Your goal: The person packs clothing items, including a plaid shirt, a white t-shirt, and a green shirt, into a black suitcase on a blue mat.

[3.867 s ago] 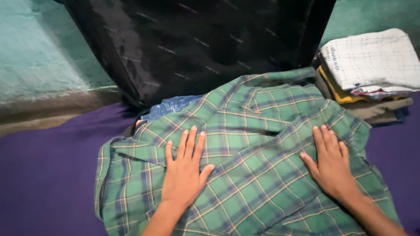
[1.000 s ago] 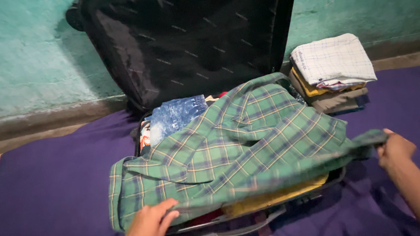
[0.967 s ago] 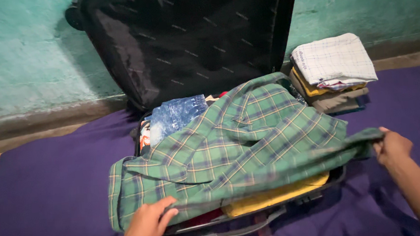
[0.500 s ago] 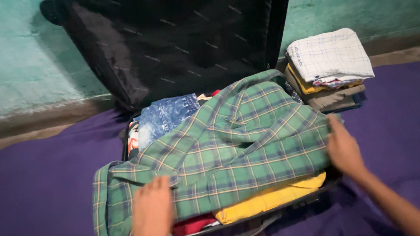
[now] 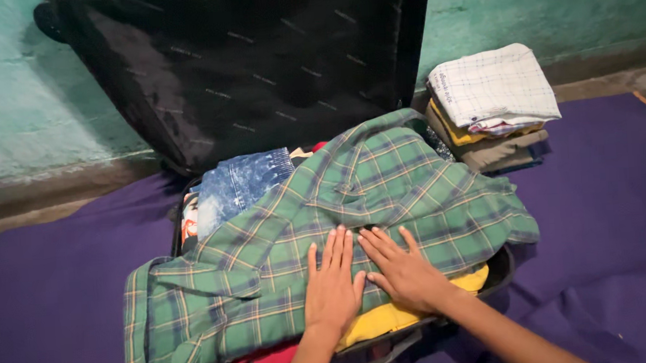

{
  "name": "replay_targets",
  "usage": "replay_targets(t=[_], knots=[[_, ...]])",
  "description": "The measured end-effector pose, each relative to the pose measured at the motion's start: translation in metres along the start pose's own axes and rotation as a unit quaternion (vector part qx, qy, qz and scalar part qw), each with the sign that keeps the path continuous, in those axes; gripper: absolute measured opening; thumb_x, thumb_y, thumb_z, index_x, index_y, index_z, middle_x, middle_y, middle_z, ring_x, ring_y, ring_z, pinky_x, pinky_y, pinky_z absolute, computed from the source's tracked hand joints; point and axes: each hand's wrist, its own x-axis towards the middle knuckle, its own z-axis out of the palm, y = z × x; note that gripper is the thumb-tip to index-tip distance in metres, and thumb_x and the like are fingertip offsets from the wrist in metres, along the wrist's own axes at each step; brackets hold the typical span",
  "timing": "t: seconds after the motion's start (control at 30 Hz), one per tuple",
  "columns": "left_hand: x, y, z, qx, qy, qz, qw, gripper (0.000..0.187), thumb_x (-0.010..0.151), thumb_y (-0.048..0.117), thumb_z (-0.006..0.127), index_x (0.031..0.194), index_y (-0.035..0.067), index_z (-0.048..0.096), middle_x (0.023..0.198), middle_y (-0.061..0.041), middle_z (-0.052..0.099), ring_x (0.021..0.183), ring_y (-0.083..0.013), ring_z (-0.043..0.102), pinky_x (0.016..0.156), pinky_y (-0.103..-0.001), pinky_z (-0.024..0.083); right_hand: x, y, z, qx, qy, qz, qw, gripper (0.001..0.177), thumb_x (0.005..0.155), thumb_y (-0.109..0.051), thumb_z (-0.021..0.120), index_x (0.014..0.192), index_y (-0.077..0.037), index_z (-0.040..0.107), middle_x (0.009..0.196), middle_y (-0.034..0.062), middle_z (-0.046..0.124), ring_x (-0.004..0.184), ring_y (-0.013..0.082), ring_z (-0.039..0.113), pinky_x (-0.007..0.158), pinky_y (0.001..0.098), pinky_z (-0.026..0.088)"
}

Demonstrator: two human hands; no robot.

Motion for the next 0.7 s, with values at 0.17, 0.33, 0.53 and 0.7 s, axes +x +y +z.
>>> replay_targets(t=[0.17, 0.33, 0.53, 0.7], knots=[[-0.004, -0.034, -0.02, 0.022, 0.034, -0.023, 0.999, 0.091, 0.086, 0.051, 0.06, 0.156, 0.005, 0.022, 0.171, -0.013, 0.015, 0.156, -0.0312, 0.015, 0.116, -0.061, 0.009, -0.016, 0.046, -0.009, -0.108, 0.032, 0.036, 0.993, 0.065, 0.102, -0.043, 0.04, 0.156, -0.009, 0.027, 0.162, 0.005, 0.027, 0.151, 0.0247, 0.021, 0.118, 0.0611, 0.01], [-0.02, -0.066, -0.035, 0.054, 0.027, -0.021, 0.998, 0.086, 0.09, 0.052, 0.056, 0.157, 0.009, 0.023, 0.166, -0.011, 0.016, 0.152, -0.0288, 0.017, 0.117, -0.062, 0.012, -0.029, 0.093, -0.01, -0.156, 0.098, 0.016, 0.983, 0.063, 0.101, -0.042, 0.036, 0.156, -0.011, 0.028, 0.163, 0.0085, 0.026, 0.153, 0.0298, 0.021, 0.118, 0.0646, 0.01], [-0.024, -0.077, -0.027, 0.049, 0.032, -0.006, 0.998, 0.08, 0.092, 0.05, 0.053, 0.157, 0.013, 0.025, 0.166, -0.014, 0.016, 0.151, -0.0301, 0.018, 0.116, -0.061, 0.013, -0.047, 0.139, -0.004, -0.203, 0.139, 0.223, 0.943, 0.068, 0.097, -0.049, 0.04, 0.157, -0.017, 0.031, 0.167, 0.0094, 0.026, 0.153, 0.0303, 0.026, 0.12, 0.0594, 0.019], [-0.02, -0.076, -0.031, 0.05, 0.037, -0.002, 0.998, 0.079, 0.093, 0.05, 0.052, 0.158, 0.013, 0.025, 0.166, -0.014, 0.016, 0.151, -0.0304, 0.018, 0.115, -0.062, 0.013, -0.05, 0.17, 0.01, 0.091, 0.139, 0.354, 0.92, 0.071, 0.104, -0.051, 0.041, 0.161, -0.009, 0.032, 0.162, 0.0173, 0.037, 0.149, 0.036, 0.038, 0.122, 0.0545, 0.034]])
